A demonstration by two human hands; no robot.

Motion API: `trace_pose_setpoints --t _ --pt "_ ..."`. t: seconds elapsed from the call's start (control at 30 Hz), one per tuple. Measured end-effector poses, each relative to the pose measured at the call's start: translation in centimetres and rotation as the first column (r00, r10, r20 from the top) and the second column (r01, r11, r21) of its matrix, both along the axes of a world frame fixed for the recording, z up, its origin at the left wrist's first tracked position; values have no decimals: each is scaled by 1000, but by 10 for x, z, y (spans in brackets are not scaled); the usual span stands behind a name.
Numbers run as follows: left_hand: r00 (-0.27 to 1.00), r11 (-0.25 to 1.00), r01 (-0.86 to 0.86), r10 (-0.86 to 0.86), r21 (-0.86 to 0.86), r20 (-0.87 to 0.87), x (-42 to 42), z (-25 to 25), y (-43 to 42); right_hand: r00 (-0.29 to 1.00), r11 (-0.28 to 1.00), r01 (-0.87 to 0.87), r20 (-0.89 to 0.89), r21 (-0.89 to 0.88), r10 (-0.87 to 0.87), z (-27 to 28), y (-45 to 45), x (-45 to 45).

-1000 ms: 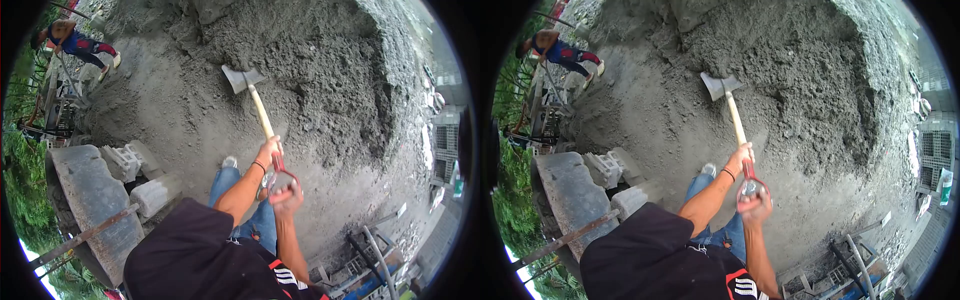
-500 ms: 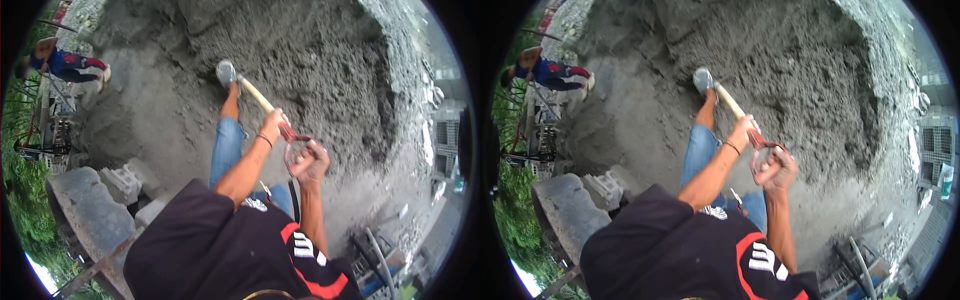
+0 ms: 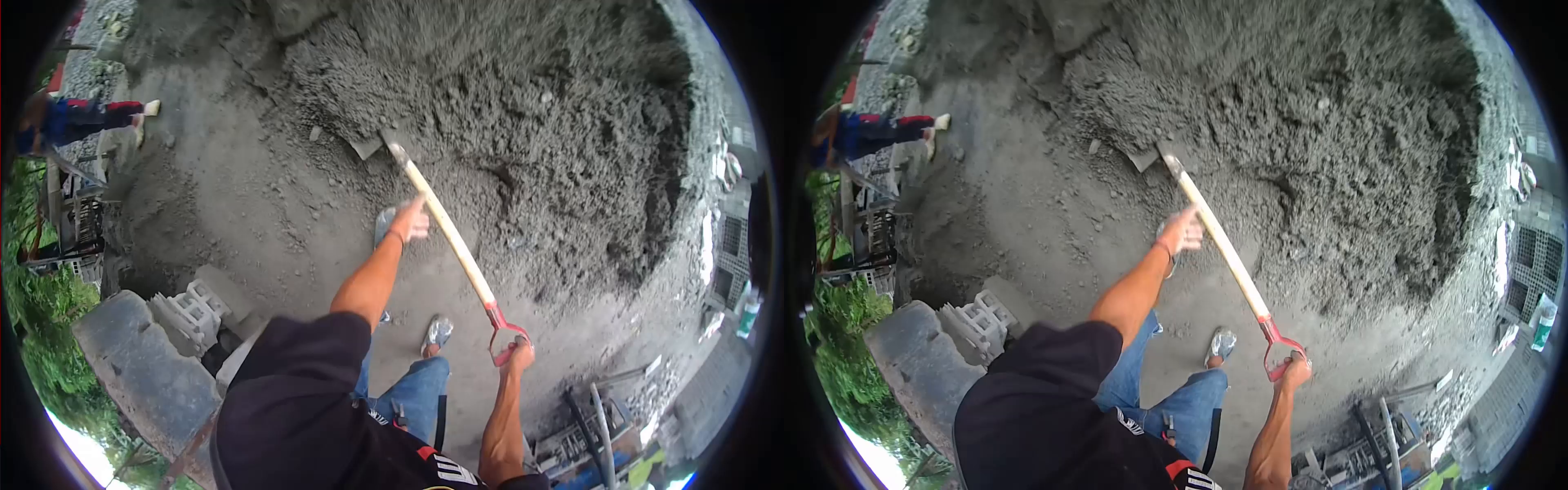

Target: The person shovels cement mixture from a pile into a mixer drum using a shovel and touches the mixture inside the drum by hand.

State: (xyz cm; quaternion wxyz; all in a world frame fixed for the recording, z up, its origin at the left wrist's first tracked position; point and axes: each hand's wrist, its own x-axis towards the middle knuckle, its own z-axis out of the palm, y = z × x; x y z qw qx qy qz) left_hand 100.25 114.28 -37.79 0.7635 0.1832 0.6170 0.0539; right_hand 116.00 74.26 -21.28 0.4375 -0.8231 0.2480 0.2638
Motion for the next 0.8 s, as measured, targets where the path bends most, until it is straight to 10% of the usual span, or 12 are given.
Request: trace_pose_setpoints --t 0.1,0.33,0.73,0.77,0.8 --pt "969 969 -218 202 115 143 23 -80 52 987 987 148 -50 -59 -151 -28 17 -21" --pt "933 954 -287 300 90 -199 27 -48 31 961 957 272 -82 103 -265 0 -13 -83" --pt "964 966 -255 250 -47 -92 -21 59 -336 928 939 330 -150 -93 -341 195 -348 -111" --pt "966 966 -245 237 -77 -99 -24 69 -370 931 900 -364 -68 -240 359 187 -435 -114" --pt "966 962 -246 234 -116 -111 -21 95 -396 546 458 -667 32 -587 837 176 -526 -118"
